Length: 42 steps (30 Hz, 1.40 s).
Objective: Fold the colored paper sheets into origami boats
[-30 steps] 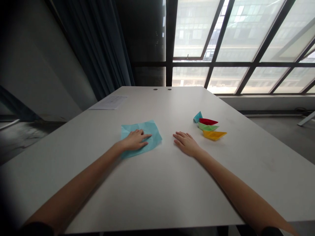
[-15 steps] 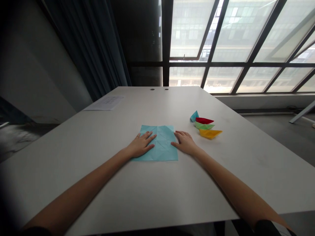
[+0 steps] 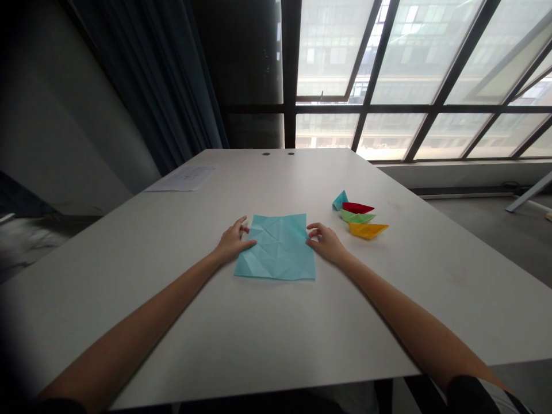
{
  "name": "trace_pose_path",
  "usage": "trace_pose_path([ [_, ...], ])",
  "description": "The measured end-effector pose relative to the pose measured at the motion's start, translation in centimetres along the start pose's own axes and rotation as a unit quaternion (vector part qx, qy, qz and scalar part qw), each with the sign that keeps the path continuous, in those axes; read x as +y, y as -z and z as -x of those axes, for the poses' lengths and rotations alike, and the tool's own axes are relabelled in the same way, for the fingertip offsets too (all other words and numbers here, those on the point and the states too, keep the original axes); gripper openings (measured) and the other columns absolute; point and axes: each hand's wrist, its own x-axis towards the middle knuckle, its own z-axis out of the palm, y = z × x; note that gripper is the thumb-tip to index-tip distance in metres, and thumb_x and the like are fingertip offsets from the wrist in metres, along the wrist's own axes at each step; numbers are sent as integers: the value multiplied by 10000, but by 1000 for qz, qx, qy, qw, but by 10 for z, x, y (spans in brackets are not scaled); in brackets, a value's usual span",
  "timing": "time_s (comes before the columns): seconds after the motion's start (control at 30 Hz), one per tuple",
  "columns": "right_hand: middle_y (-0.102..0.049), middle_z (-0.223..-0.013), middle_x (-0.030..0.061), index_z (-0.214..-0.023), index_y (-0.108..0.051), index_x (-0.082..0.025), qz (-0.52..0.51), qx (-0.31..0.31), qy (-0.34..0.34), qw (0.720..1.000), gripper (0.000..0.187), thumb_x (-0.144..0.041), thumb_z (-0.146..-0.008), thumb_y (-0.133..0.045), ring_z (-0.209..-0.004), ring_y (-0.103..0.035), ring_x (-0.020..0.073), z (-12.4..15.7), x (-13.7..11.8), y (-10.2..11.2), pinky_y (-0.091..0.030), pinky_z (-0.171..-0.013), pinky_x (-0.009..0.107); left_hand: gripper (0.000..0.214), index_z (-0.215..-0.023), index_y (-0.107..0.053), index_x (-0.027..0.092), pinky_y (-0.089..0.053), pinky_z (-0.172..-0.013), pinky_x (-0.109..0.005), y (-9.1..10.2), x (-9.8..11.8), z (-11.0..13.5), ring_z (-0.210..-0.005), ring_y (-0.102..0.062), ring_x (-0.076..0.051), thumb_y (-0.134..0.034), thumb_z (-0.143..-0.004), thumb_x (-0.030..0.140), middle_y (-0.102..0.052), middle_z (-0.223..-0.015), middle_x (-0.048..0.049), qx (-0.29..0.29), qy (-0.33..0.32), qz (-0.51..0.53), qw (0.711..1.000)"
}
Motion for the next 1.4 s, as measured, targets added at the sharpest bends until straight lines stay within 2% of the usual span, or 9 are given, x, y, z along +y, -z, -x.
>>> trace_pose_path([
  [0.17, -635, -839, 28, -922, -601, -192, -33, -5, -17, 999, 245, -317, -730, -515, -785, -593, 196, -3, 0, 2, -459, -742, 338, 773, -1278, -361, 137, -376, -858, -348, 0, 0, 0, -962, -512, -234, -606, -623, 468, -583, -1025, -68, -1, -6, -47, 999],
  [0.3, -645, -833, 37, -835, -609, -181, -59, 15, -8, 998, 212, -338, -737, -506, -799, -589, 207, -4, 2, 4, -454, -765, 356, 482, -1017, -607, 206, -375, -853, -336, -1, 0, -1, -975, -507, -242, -581, -637, 502, -581, -1046, -59, -16, -25, -79, 996],
  [0.4, -638, -806, 40, -831, -593, -174, -69, 25, 3, 997, 216, -348, -744, -499, -779, -585, 197, -4, 3, 3, -460, -741, 340, 333, -861, -657, 205, -389, -824, -315, 0, 0, 0, -950, -524, -229, -561, -668, 459, -617, -981, -36, -11, -33, -48, 998],
  [0.53, -645, -813, 39, -861, -599, -173, -65, 18, 12, 998, 217, -328, -739, -510, -783, -585, 198, -4, 4, 3, -457, -744, 335, 272, -817, -663, 179, -419, -756, -287, 2, -1, 1, -857, -559, -199, -527, -705, 386, -651, -814, -15, -8, -40, 26, 999],
  [0.63, -656, -831, 33, -842, -615, -179, -54, 5, 31, 998, 192, -309, -743, -515, -810, -588, 207, -3, 4, 6, -448, -779, 352, 214, -786, -683, 188, -412, -803, -282, 2, -2, 1, -868, -559, -183, -533, -696, 313, -658, -848, -18, 6, -58, 62, 996],
  [0.87, -645, -903, 42, -899, -611, -189, -12, -23, 79, 997, 224, -319, -733, -535, -856, -576, 215, 1, -2, 12, -442, -786, 350, 228, -787, -697, 195, -401, -833, -301, 1, -5, -1, -894, -545, -186, -493, -711, 264, -650, -910, -40, 18, -52, 2, 998],
  [1.1, -620, -749, 30, -783, -632, -181, 92, -59, 24, 994, 222, -373, -722, -539, -686, -562, 186, 2, 1, 8, -452, -661, 323, 184, -731, -684, 186, -413, -767, -288, 3, -1, -1, -814, -561, -182, -524, -690, 268, -663, -781, -29, 12, -56, 6, 998],
  [1.23, -638, -814, 34, -838, -639, -185, 62, -61, 79, 993, 183, -195, -722, -499, -756, -559, 178, 0, 2, 11, -445, -686, 304, 209, -753, -695, 174, -417, -756, -277, 4, -3, -1, -805, -568, -179, -508, -676, 225, -669, -770, -33, 9, -69, 47, 996],
  [1.4, -625, -891, 52, -859, -661, -204, 70, -92, 165, 980, 353, -35, -675, -412, -851, -541, 179, 0, 0, 16, -431, -784, 333, 290, -748, -710, 199, -406, -821, -269, -1, -10, -5, -874, -556, -170, -444, -646, 142, -668, -850, -24, -5, -60, 64, 996],
])
